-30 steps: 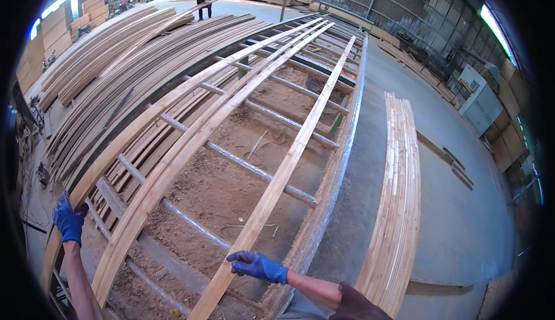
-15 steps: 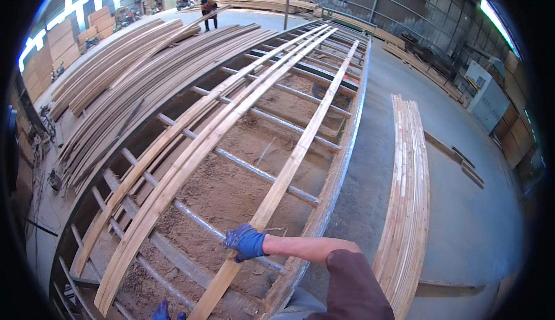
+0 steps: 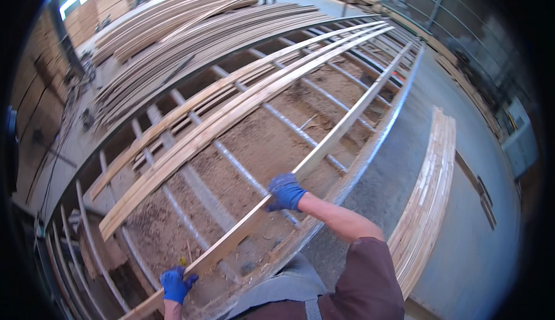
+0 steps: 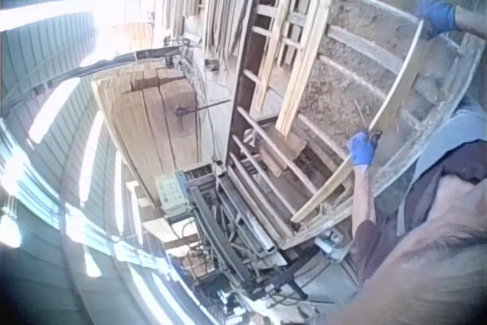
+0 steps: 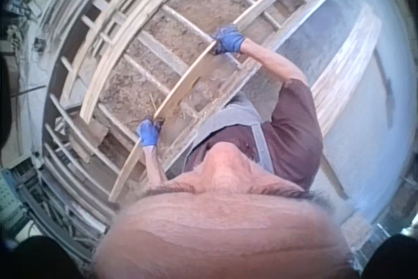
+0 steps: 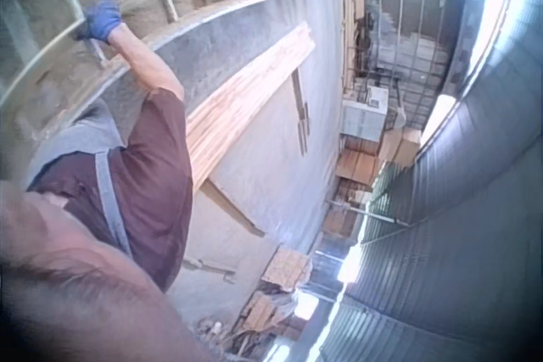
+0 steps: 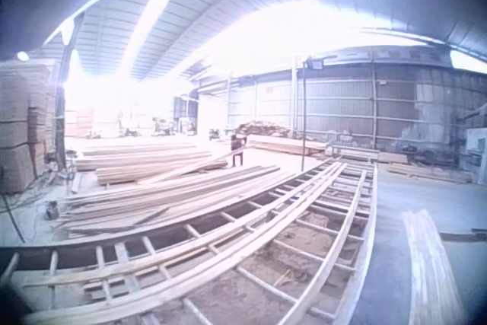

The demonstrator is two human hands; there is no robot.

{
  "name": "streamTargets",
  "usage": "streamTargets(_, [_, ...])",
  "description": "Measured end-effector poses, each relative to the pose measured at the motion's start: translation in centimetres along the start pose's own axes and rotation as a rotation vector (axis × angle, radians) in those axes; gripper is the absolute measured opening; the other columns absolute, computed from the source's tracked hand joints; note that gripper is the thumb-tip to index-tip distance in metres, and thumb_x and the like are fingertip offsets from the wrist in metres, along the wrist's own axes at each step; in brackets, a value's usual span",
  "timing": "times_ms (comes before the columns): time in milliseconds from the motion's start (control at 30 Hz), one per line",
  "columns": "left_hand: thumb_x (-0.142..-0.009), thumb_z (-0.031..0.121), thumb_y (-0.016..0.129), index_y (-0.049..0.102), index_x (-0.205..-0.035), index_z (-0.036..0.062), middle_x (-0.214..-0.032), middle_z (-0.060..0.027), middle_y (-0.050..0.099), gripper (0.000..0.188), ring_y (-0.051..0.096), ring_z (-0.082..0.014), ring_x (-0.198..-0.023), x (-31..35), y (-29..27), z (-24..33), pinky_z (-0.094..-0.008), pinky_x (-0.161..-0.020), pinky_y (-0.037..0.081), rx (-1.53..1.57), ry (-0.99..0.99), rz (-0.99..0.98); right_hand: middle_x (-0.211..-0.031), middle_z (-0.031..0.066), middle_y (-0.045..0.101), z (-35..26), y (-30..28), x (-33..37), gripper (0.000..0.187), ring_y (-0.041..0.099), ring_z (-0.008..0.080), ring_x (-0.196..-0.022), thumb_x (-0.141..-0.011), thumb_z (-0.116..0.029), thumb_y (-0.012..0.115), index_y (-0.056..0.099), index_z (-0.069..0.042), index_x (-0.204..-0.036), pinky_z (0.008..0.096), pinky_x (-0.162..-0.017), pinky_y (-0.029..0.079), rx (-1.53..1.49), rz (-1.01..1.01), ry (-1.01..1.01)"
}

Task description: The person picks up long wooden planks from a pile on the floor and places them onto a metal rack. The person repeatedly walks back and forth, carrying planks one by one or in small groups, and arranging them on the rack.

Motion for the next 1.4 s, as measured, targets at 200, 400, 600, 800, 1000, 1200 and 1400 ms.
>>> streamTargets(200, [-0.069, 0.036, 0.077, 0.064, -0.079, 0.0076, -0.069, -0.0141, 0.062, 0.033, 0.060, -0.0347, -0.064, 0.8, -0.3, 1.8, -0.0444, -0.058, 0.046, 0.125, -0.107, 0.059, -0.070, 0.0096, 0.063, -0.9, 0.1, 1.4, 0.053, 0.062, 0.0284, -0.070, -0.058, -0.067, 0.070, 0.069, -0.015, -0.067, 0.0435, -0.066, 0.045, 0.063, 0.066, -0.027])
streamTargets(400, [-0.072, 0.028, 0.076, 0.068, -0.090, 0.0078, -0.080, -0.0147, 0.066, 0.028, 0.063, -0.0345, -0.072, 1.8, -1.1, 3.0, -0.0437, -0.064, 0.049, 0.150, -0.180, 0.082, -0.066, 0.0081, 0.060, -2.3, -0.1, 2.0, 0.049, 0.060, 0.0280, -0.067, -0.057, -0.064, 0.073, 0.067, -0.016, -0.066, 0.0432, -0.066, 0.044, 0.100, 0.173, -0.039])
streamTargets(600, [-0.069, 0.025, 0.076, 0.066, -0.091, 0.0093, -0.077, -0.0126, 0.064, 0.029, 0.061, -0.0333, -0.070, 1.3, -0.4, 4.7, -0.0438, -0.063, 0.047, 0.129, -0.123, 0.172, -0.068, 0.0087, 0.061, -0.9, 1.0, 3.1, 0.046, 0.058, 0.0291, -0.066, -0.058, -0.059, 0.074, 0.065, -0.014, -0.065, 0.0439, -0.064, 0.042, 0.027, 0.182, 0.046])
streamTargets(800, [-0.082, 0.042, 0.061, 0.064, -0.111, 0.0177, -0.084, -0.0104, 0.065, 0.038, 0.061, -0.0303, -0.077, 1.8, -0.9, 6.0, -0.0434, -0.067, 0.047, -0.122, -0.202, -0.026, -0.075, 0.0102, 0.061, -0.8, 0.8, 4.0, 0.050, 0.059, 0.0287, -0.080, -0.058, -0.059, 0.073, 0.067, -0.011, -0.072, 0.0428, -0.077, 0.041, 0.005, 0.195, 0.065])
streamTargets(1000, [-0.084, 0.050, 0.057, 0.060, -0.104, 0.0170, -0.083, -0.0089, 0.062, 0.039, 0.061, -0.0289, -0.079, 1.6, -0.3, 4.7, -0.0424, -0.066, 0.047, -0.202, -0.230, -0.117, -0.081, 0.0127, 0.061, -0.7, 0.3, 4.2, 0.047, 0.057, 0.0305, -0.085, -0.062, -0.054, 0.072, 0.067, -0.010, -0.076, 0.0449, -0.082, 0.040, -0.076, 0.182, 0.055])
streamTargets(1200, [-0.085, 0.050, 0.059, 0.057, -0.093, 0.0115, -0.078, -0.0154, 0.062, 0.039, 0.061, -0.0361, -0.073, 2.2, 0.3, 3.5, -0.0487, -0.062, 0.048, -0.126, -0.252, -0.114, -0.083, 0.0129, 0.061, -0.9, 0.8, 3.8, 0.046, 0.057, 0.0311, -0.087, -0.062, -0.054, 0.073, 0.067, -0.011, -0.079, 0.0460, -0.084, 0.040, -0.080, 0.202, 0.056])
streamTargets(1400, [-0.084, 0.052, 0.059, 0.059, -0.085, 0.0111, -0.078, -0.0147, 0.062, 0.040, 0.061, -0.0369, -0.073, 1.9, -1.0, 4.8, -0.0488, -0.063, 0.048, -0.095, -0.275, -0.087, -0.081, 0.0115, 0.060, -0.6, 1.4, 4.0, 0.048, 0.057, 0.0302, -0.085, -0.061, -0.056, 0.073, 0.067, -0.011, -0.080, 0.0456, -0.084, 0.040, -0.084, 0.209, 0.056])
Point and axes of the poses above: each hand's wrist, its own x-axis away from the middle knuckle, its own y-axis out of the palm, z = x × y, the point moved 1 cm from there along -x, towards the middle knuckle
